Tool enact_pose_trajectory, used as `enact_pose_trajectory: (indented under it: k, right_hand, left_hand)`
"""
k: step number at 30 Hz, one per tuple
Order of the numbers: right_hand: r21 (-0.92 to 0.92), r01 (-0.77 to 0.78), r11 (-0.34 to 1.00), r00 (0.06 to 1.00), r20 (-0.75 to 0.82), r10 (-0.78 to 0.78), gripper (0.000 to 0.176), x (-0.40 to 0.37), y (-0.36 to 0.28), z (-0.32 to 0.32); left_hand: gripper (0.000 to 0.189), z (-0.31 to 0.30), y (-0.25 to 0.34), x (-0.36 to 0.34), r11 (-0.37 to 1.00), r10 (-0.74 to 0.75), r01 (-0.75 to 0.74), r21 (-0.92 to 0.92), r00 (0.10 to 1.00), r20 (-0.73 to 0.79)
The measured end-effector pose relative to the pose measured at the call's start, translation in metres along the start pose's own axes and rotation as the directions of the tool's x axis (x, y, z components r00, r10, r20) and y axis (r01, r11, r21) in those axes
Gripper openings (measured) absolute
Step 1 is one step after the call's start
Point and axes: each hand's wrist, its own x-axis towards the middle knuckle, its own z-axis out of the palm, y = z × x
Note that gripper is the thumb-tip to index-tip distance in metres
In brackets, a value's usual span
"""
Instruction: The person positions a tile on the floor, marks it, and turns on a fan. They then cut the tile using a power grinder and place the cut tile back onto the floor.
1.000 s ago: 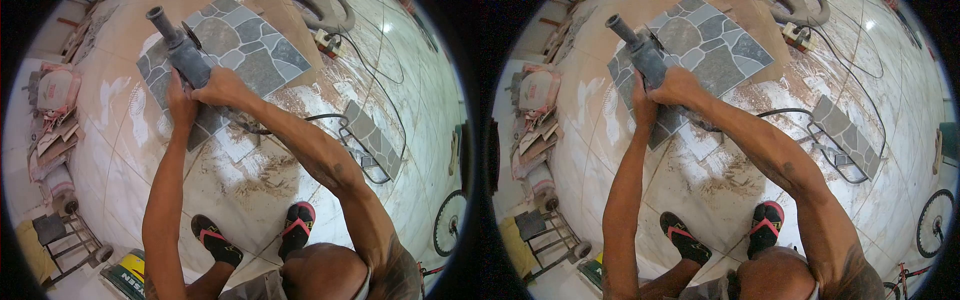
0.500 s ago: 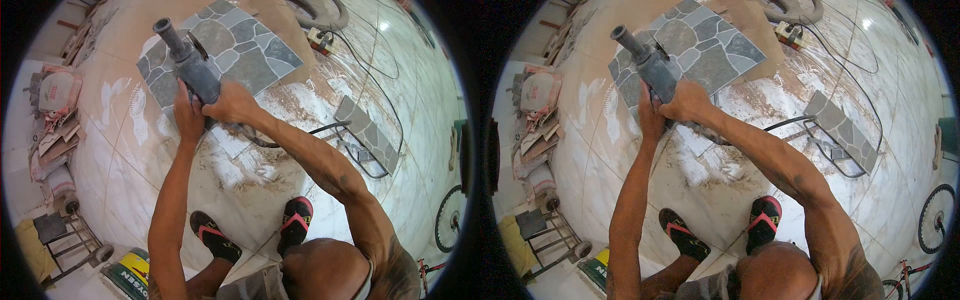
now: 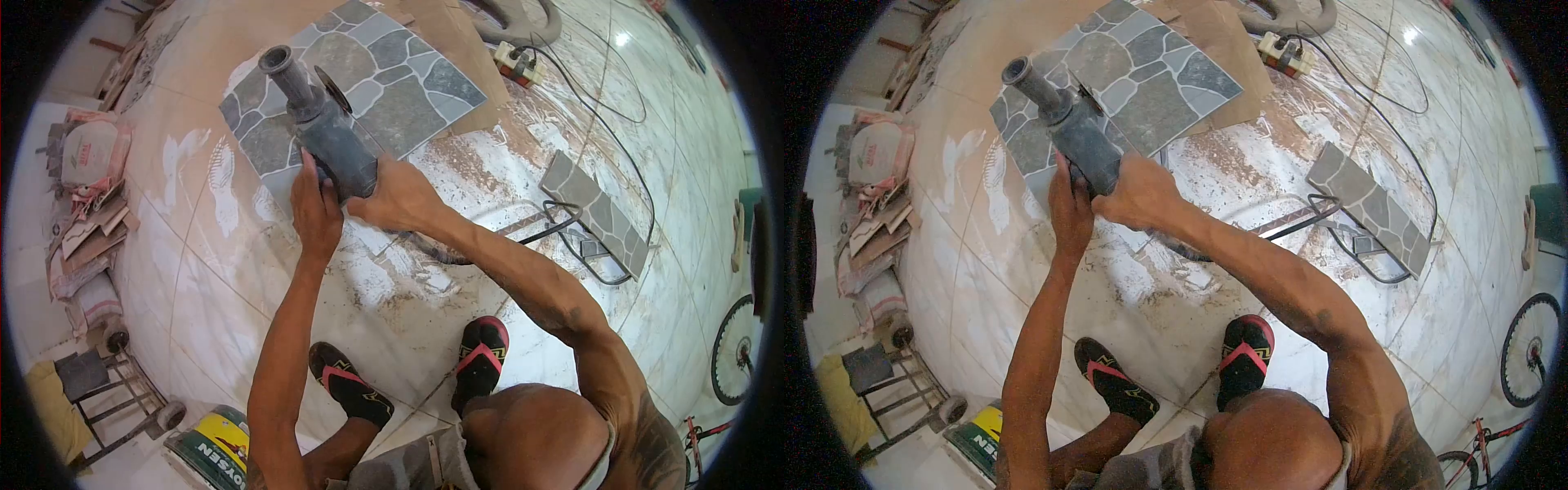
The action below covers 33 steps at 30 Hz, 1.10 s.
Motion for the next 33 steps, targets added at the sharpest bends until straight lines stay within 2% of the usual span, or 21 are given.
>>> enact_pose_trajectory:
  k: [3, 6, 9, 12, 15, 18, 21, 24, 27, 30, 33]
  right_hand:
    - [0.007, 0.009, 1.0, 0.999, -0.052, -0.009, 0.059, 0.0, 0.004, 0.005]
    - [0.024, -0.006, 1.0, 1.0, -0.005, 0.006, 0.06, 0.005, -0.005, -0.002]
    - [0.027, 0.078, 0.997, 0.993, -0.086, -0.075, 0.058, 0.026, 0.002, 0.011]
    - [0.077, 0.14, 0.987, 0.986, -0.096, -0.133, 0.055, 0.045, -0.002, 0.011]
    - [0.029, 0.091, 0.995, 0.991, -0.105, -0.088, 0.053, 0.061, -0.016, 0.007]
    - [0.073, 0.075, 0.995, 0.991, -0.12, -0.066, 0.053, 0.081, -0.024, 0.008]
    - [0.046, 0.18, 0.983, 0.976, -0.133, -0.173, 0.064, 0.103, -0.02, 0.013]
    - [0.028, 0.182, 0.983, 0.976, -0.13, -0.177, 0.066, 0.122, -0.018, 0.019]
    - [-0.012, 0.181, 0.983, 0.97, -0.16, -0.181, 0.068, 0.125, -0.018, 0.021]
    - [0.008, 0.128, 0.992, 0.989, -0.079, -0.127, 0.069, 0.116, -0.022, 0.014]
    - [0.005, 0.152, 0.988, 0.976, -0.16, -0.15, 0.07, 0.102, -0.021, 0.015]
  left_hand:
    - [0.054, 0.001, 0.002, -0.001, 0.997, 0.06, -0.057, 0.051, 0.997, -0.05]
    - [0.054, 0.003, 0.0, 0.007, 1.0, 0.019, -0.02, -0.017, 0.999, -0.05]
    - [0.055, 0.005, -0.009, 0.02, 0.99, 0.094, -0.102, -0.099, 0.992, -0.08]
    - [0.056, 0.006, -0.018, 0.035, 0.995, 0.025, -0.031, -0.092, 0.998, -0.064]
    - [0.057, 0.007, -0.029, 0.051, 0.996, -0.018, 0.014, -0.092, 0.999, -0.046]
    - [0.058, 0.006, -0.035, 0.064, 0.997, 0.033, -0.039, -0.062, 0.995, -0.092]
    - [0.06, 0.014, -0.052, 0.074, 0.994, 0.1, -0.093, 0.055, 0.983, -0.153]
    - [0.061, 0.017, -0.062, 0.079, 0.996, 0.062, -0.052, 0.077, 0.988, -0.14]
    - [0.06, 0.016, -0.063, 0.083, 0.998, 0.066, -0.062, 0.031, 0.987, -0.147]
    - [0.059, 0.015, -0.058, 0.081, 0.997, 0.033, -0.023, 0.073, 0.989, -0.141]
    - [0.059, 0.012, -0.053, 0.077, 1.0, 0.029, -0.028, 0.012, 0.993, -0.114]
